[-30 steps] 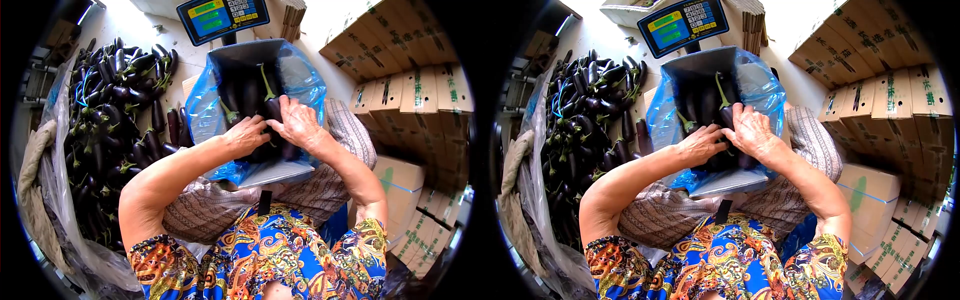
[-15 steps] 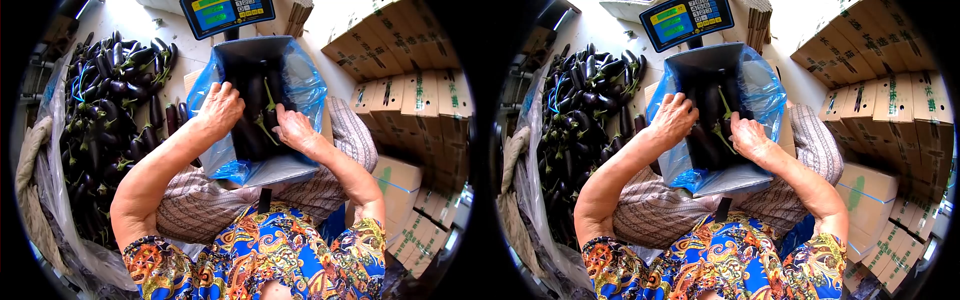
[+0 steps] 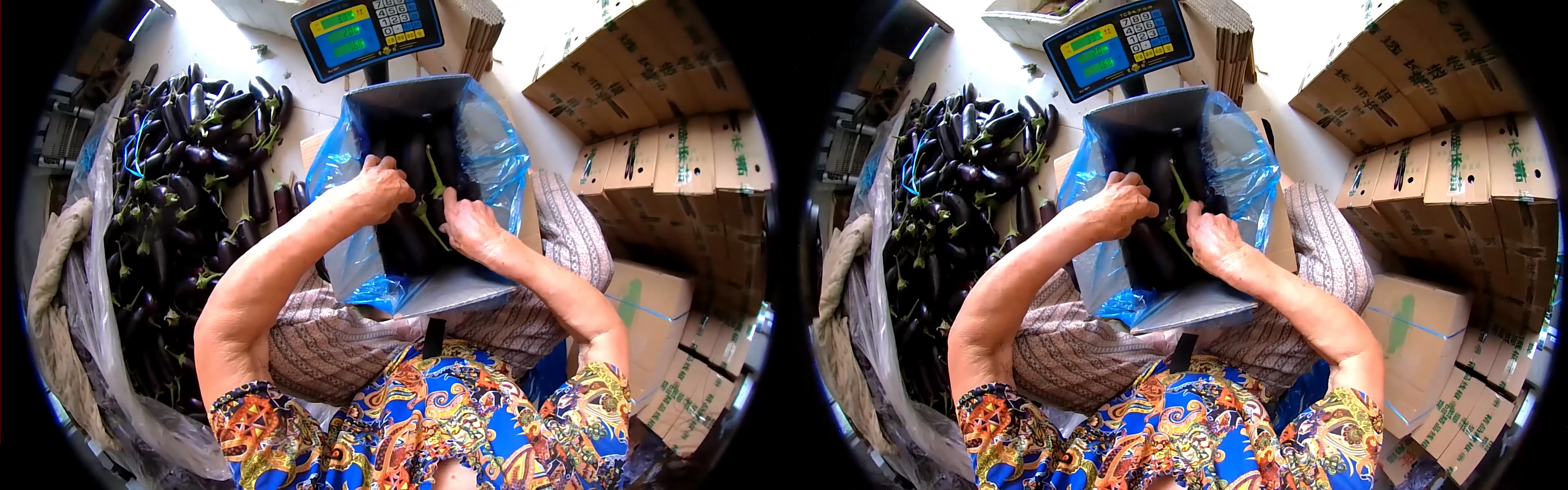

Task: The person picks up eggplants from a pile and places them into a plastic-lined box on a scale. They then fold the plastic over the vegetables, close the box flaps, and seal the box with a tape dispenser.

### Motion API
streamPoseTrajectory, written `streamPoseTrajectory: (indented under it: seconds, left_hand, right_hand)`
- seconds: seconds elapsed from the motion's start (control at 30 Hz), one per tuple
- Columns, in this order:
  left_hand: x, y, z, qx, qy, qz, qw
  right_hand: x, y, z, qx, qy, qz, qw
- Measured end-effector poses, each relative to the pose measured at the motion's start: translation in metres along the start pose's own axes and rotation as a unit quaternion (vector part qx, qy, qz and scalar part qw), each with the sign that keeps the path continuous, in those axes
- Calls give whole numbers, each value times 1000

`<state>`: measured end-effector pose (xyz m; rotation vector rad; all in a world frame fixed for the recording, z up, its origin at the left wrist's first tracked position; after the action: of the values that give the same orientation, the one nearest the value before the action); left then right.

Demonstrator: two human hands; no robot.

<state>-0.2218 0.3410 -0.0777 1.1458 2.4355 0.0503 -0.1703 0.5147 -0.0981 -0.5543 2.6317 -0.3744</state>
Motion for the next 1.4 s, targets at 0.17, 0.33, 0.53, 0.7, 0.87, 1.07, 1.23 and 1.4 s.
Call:
streamPoseTrajectory:
  seconds: [0.17,0.33,0.53,0.7,0.87,1.07,1.23,1.4]
  left_hand:
    - [-8,1,7,71,75,-11,995]
    - [-4,-7,-3,23,35,-11,999]
    - [1,2,5,55,83,46,994]
    - [2,-9,5,-3,30,-9,1000]
    - [0,-12,-11,-28,73,44,996]
    - [16,-17,-12,-55,51,49,996]
    - [13,-15,-11,-78,54,23,995]
    - [4,-8,-21,-5,100,21,995]
  right_hand:
    - [-3,4,-7,28,11,-10,1000]
    - [-7,4,-1,26,5,-1,1000]
    - [-7,7,-1,50,33,-36,998]
    - [-8,5,8,75,50,-5,996]
    - [-1,9,3,78,54,1,995]
    - [10,8,-2,60,6,7,998]
    - [5,-2,-8,35,-34,32,998]
    - [-5,-4,-12,-7,-8,30,999]
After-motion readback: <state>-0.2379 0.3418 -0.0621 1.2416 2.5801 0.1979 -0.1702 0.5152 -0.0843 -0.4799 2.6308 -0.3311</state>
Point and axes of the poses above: each hand's wrist, its own x-axis towards the middle knuckle, its own z-axis out of the palm, y = z × x, the point moved 3 cm from there along x, towards the middle knuckle, and after that the axes turned 1 degree about -z, right-handed, at the moved point
